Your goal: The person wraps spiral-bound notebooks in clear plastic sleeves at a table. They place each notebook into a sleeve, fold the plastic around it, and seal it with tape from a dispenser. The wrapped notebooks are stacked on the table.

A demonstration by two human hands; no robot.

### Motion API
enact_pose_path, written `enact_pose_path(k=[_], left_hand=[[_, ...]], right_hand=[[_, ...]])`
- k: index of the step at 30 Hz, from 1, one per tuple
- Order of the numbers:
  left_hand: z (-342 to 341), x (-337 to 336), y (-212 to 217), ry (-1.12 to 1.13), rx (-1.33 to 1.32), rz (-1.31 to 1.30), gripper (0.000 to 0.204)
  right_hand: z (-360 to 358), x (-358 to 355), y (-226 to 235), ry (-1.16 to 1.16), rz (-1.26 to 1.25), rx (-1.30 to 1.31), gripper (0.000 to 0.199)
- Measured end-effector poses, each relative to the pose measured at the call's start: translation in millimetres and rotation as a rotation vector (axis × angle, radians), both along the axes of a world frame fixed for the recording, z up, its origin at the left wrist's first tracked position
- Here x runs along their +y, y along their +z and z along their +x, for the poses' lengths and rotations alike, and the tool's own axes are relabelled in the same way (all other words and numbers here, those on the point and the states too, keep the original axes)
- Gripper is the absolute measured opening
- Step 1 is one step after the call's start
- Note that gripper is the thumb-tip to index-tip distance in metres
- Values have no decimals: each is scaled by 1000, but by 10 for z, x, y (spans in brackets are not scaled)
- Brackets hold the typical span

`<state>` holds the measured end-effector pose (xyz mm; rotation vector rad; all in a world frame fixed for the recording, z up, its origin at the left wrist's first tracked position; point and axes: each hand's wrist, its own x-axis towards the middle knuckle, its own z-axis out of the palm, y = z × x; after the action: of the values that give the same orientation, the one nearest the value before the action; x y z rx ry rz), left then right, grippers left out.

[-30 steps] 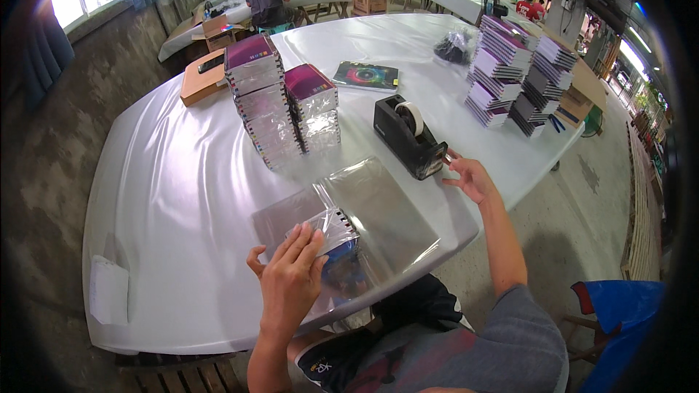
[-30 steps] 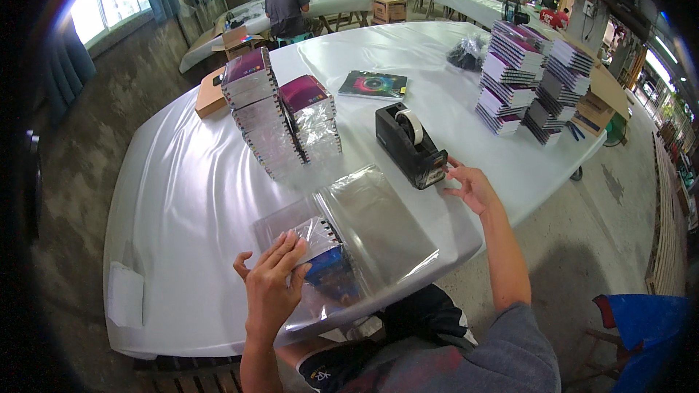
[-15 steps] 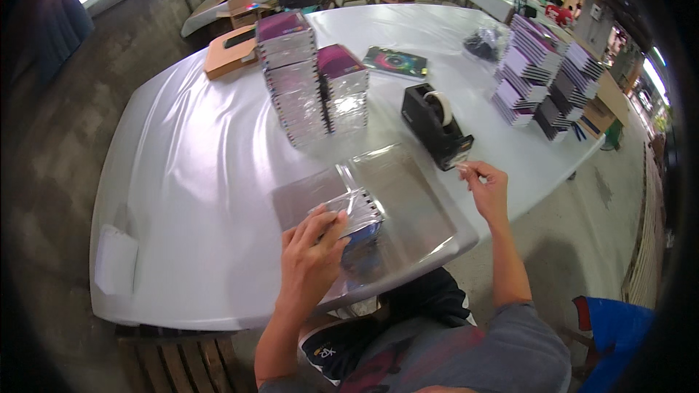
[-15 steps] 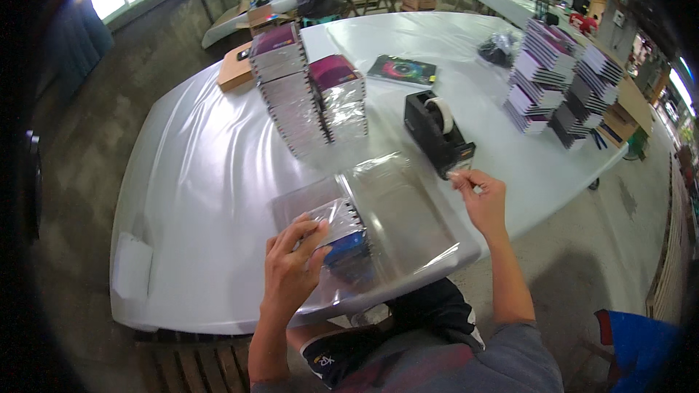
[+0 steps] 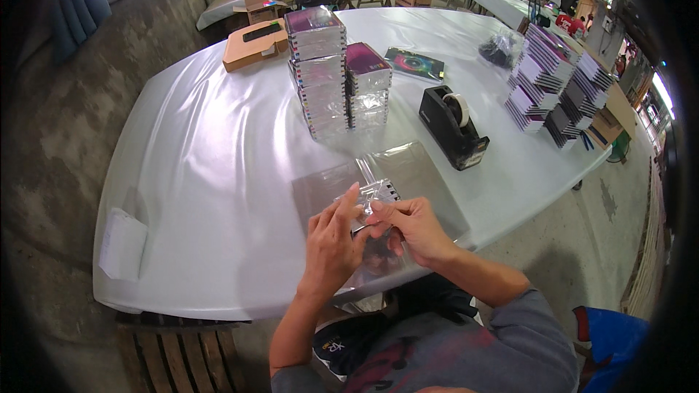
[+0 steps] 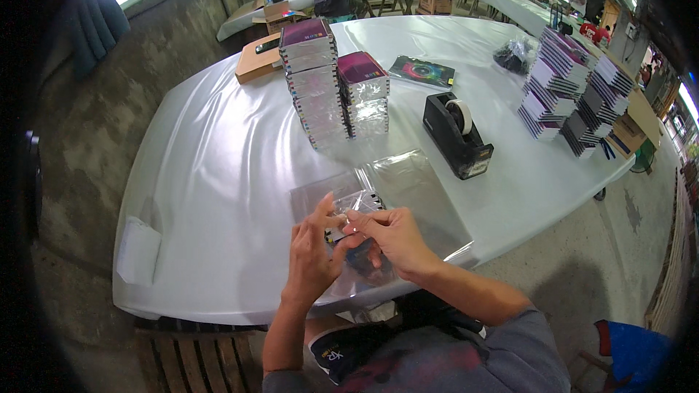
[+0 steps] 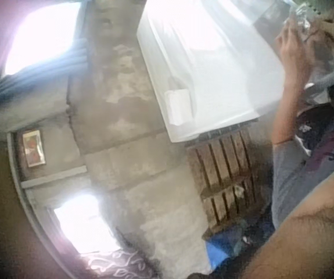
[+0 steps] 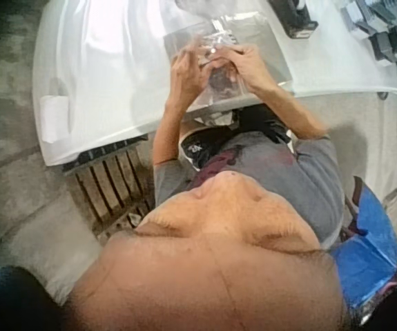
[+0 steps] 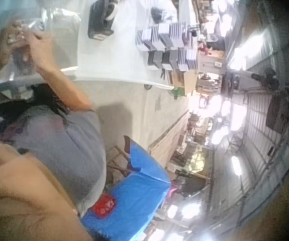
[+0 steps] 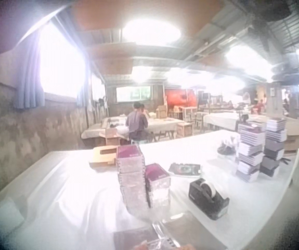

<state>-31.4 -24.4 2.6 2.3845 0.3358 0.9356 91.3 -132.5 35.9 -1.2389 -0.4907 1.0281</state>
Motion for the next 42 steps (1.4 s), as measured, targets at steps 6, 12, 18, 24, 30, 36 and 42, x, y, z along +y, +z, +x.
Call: enact_pose_path(k=[6,12,18,24,30,36,42], left_hand=[[-5,15,30,15,-7,140,57],[-10,17,17,-7,54,211,40],[0,-30,44,17,67,205,41],[0,-65,145,67,213,211,46],[-26,29,303,-46,297,169,61],[63,-51,372,-32,320,239,62],[119,-83,495,119,285,365,64]], right_hand=[[-69,-49,-131,-21,-105,89,34],[-81,-76,-227,-12,-109,139,34],[-85,-96,-289,-18,-110,152,33],[-99,-117,-340,-12,-69,-63,32],[-24,-102,-538,-59,-107,-228,24],[208,-177,-822,-19,-219,-854,37],[542,-521,-411,45,-357,-847,50]])
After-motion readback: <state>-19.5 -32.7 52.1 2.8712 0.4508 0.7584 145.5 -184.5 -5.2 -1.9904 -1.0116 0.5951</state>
